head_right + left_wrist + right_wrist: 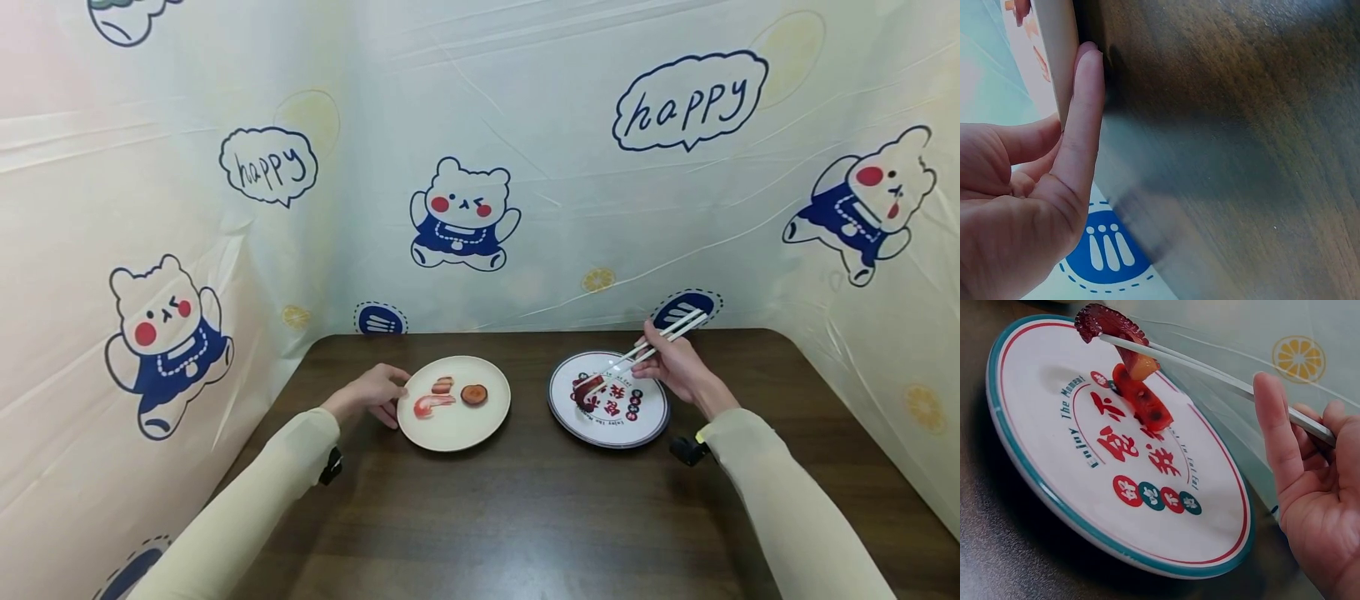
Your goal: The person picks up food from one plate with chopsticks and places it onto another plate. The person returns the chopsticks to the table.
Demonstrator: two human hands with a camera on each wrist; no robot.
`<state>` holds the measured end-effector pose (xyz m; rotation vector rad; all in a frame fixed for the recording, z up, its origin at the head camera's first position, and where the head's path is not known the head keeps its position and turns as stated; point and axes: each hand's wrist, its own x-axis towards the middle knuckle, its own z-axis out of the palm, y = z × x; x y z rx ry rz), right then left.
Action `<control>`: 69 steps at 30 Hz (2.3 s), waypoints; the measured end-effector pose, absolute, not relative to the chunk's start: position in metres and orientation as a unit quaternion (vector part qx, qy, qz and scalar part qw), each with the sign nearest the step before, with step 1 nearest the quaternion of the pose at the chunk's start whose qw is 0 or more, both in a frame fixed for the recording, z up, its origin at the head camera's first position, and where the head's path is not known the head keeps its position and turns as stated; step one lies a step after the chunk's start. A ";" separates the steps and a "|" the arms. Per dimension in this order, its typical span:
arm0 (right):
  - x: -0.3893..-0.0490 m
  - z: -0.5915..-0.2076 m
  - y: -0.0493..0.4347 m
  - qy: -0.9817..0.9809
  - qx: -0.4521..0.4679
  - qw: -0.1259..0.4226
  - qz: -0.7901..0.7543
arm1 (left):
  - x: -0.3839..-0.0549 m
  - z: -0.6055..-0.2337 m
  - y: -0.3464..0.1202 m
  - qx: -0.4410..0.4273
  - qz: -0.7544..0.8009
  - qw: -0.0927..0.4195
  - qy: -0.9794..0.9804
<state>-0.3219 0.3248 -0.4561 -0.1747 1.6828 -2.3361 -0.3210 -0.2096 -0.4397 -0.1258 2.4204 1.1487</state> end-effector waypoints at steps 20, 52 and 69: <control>-0.314 -0.465 0.331 0.597 -0.038 0.124 -0.791 | -0.319 -0.439 -0.209 -0.048 0.419 0.227 0.878; -0.316 -0.467 0.331 0.629 -0.013 0.105 -0.770 | -0.320 -0.442 -0.210 -0.048 0.423 0.224 0.876; -0.315 -0.468 0.332 0.625 -0.006 0.106 -0.773 | -0.319 -0.441 -0.209 -0.050 0.420 0.222 0.878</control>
